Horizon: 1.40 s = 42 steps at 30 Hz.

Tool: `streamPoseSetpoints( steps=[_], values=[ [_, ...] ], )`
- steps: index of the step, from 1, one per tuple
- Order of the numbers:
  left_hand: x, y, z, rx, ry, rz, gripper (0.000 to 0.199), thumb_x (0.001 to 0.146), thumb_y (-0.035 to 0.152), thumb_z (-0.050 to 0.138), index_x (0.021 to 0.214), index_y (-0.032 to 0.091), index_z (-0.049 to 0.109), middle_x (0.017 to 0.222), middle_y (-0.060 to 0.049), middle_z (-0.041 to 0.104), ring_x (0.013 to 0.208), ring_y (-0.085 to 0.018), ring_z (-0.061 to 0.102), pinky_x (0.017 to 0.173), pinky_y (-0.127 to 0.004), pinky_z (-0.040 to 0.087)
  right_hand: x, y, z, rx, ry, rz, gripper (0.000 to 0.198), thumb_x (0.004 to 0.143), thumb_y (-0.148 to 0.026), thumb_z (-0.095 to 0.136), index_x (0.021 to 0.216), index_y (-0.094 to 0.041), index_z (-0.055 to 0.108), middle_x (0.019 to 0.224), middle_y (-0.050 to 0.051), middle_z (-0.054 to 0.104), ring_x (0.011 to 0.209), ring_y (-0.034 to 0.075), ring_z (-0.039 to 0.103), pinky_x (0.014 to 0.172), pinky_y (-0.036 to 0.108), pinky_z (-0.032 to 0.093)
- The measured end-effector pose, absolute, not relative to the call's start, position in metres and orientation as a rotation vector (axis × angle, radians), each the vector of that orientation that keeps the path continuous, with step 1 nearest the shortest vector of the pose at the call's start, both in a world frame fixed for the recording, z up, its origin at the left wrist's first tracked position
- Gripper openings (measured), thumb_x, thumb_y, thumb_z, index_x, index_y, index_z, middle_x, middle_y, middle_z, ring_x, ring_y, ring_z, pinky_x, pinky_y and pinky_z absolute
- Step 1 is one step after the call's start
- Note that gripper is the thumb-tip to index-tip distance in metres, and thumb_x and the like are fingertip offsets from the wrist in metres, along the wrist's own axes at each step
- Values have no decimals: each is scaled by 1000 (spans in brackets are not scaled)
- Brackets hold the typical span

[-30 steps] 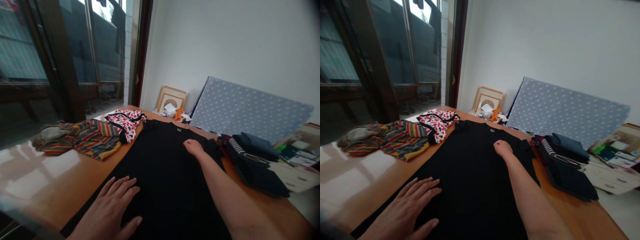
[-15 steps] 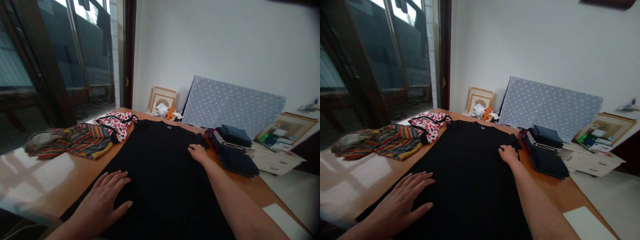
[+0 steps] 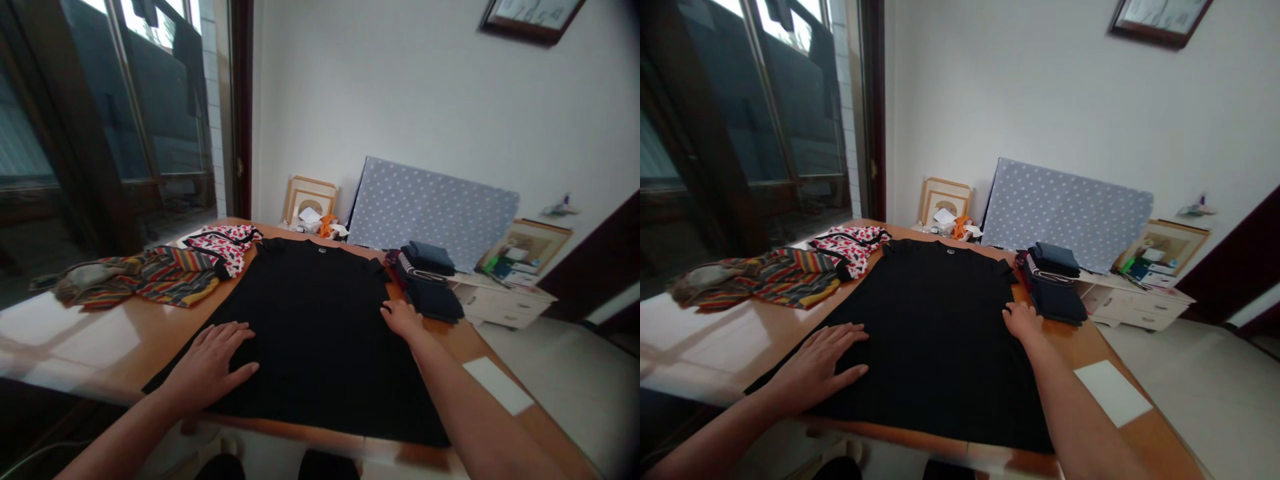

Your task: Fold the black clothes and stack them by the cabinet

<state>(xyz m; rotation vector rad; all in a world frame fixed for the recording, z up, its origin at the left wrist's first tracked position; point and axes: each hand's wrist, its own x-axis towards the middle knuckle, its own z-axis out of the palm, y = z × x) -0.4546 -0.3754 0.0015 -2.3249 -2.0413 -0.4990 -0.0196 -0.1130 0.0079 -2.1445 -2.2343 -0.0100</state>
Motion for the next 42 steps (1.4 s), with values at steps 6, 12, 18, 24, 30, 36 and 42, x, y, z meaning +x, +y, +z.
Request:
streamPoseSetpoints(
  steps=[6,12,18,24,30,36,42],
  values=[
    [-453,-377,5,-2330,-2035,-528,59,85,67,53,131,30,59,143,-7,54,134,-31,45,112,-50,31,4,-137,16,-2127,-2248,1,35,90,-43,50,121,-40,66,124,7,61,114,28,56,94,43,43],
    [-454,-373,3,-2349,-2044,-556,62,84,68,53,130,28,60,142,-9,55,133,-32,46,111,-49,32,21,-163,19,-2092,-2213,-52,37,93,-44,47,124,-33,65,130,10,59,119,31,52,95,46,41],
    [-456,-371,2,-2364,-2056,-604,64,82,69,54,129,27,61,140,-10,56,132,-32,47,110,-48,32,34,-191,14,-1968,-2267,31,36,92,-41,53,124,-30,65,125,7,64,116,26,54,99,37,38],
    [-453,-371,5,-2357,-2040,-569,64,82,70,54,129,26,61,141,-9,55,130,-32,48,109,-47,34,45,-221,11,-1907,-2276,76,40,89,-47,57,124,-29,64,130,5,61,120,25,52,100,35,37],
    [-454,-368,4,-2379,-2043,-535,65,82,71,53,129,26,60,141,-10,54,129,-32,49,109,-46,33,55,-258,13,-1950,-2130,44,33,91,-48,53,113,-27,67,117,6,65,109,23,57,88,32,40],
    [-458,-364,-1,-2412,-2038,-557,69,80,73,53,130,25,59,141,-10,54,128,-32,49,109,-46,33,68,-301,16,-2031,-2085,47,28,86,-51,59,89,-25,68,97,5,69,93,23,60,71,29,37],
    [-458,-365,9,-2443,-2072,-653,67,81,71,53,126,21,61,136,-11,57,122,-30,54,104,-43,40,76,-327,21,-2064,-1985,264,47,92,-61,40,75,-23,62,74,4,68,70,18,60,58,27,31]
  ],
)
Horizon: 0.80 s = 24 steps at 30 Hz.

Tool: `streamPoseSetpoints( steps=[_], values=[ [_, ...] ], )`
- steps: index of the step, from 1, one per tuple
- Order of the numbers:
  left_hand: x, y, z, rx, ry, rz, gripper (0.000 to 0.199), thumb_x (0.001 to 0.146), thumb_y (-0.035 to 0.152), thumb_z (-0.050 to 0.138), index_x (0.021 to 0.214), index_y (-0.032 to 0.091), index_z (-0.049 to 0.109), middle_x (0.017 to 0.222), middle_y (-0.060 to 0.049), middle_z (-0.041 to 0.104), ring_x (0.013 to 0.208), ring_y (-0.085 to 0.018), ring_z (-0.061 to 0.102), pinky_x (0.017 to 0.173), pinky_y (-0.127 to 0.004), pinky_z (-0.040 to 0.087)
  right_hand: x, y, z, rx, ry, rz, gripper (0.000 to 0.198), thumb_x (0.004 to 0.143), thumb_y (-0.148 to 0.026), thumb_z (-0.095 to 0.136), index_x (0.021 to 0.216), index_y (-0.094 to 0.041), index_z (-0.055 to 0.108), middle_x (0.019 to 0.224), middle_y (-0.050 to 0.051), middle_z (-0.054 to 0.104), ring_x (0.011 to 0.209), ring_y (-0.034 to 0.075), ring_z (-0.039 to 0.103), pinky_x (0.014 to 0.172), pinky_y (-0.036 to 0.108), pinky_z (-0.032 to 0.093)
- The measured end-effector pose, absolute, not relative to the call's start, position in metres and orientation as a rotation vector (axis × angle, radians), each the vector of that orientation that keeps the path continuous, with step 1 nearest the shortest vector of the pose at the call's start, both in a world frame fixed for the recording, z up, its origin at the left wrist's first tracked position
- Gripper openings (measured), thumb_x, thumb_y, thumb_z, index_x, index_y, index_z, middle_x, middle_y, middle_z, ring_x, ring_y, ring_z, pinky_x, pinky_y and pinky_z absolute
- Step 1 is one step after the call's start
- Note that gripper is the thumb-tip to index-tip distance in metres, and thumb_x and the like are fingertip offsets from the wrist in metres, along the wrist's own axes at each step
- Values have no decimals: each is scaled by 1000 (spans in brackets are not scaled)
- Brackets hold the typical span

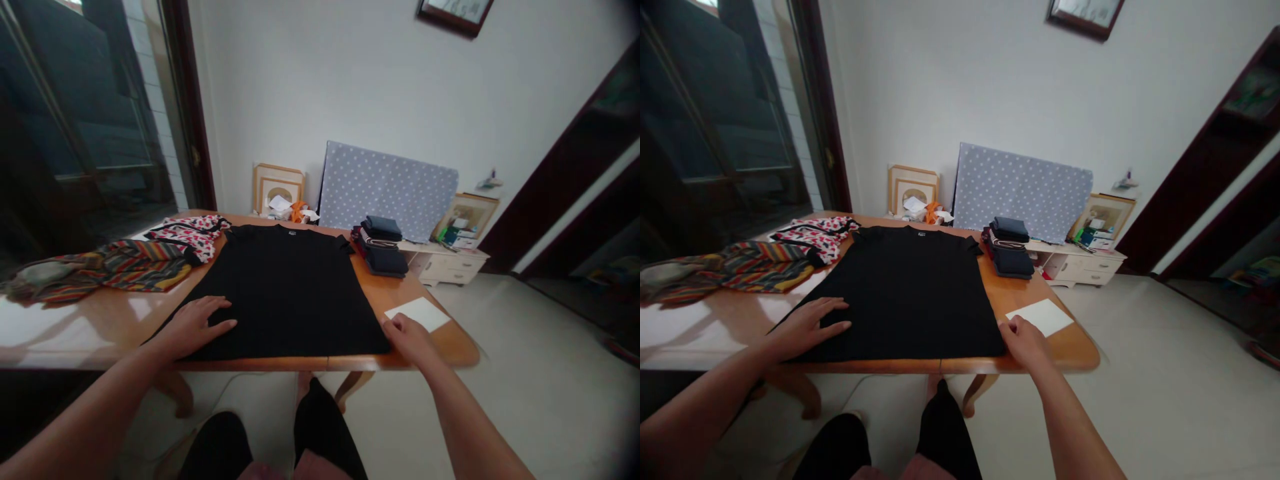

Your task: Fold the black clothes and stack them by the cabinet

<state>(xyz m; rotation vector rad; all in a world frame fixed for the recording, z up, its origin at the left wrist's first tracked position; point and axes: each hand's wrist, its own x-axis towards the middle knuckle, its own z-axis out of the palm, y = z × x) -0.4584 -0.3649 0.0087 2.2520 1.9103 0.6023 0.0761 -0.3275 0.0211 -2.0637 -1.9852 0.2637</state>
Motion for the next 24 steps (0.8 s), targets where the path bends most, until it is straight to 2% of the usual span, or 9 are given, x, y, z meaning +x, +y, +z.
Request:
streamPoseSetpoints(
  steps=[5,11,16,24],
  values=[
    [-434,-388,31,2232,1858,771,46,91,55,49,115,20,66,116,-9,67,112,-26,59,100,-40,43,77,-337,9,-2090,-2055,371,55,86,-73,40,71,-24,61,71,5,68,67,22,61,58,29,32],
    [-392,-417,34,2287,1602,731,23,91,36,53,96,23,71,95,-5,68,92,-20,60,88,-36,45,86,-333,-9,-2064,-2048,394,45,86,-65,46,67,-25,58,68,4,67,67,22,62,58,29,34],
    [-387,-425,28,2304,1579,713,17,88,33,57,91,24,71,95,-5,68,92,-21,59,87,-38,44,90,-335,-12,-2065,-2042,366,38,87,-59,49,68,-26,57,67,3,66,66,22,62,58,29,34],
    [-383,-429,38,2402,1655,543,20,84,36,63,99,25,67,102,-6,63,95,-23,57,88,-38,42,83,-339,-6,-2056,-2003,362,43,85,-65,48,67,-26,54,64,3,65,64,22,62,57,29,35]
  ],
)
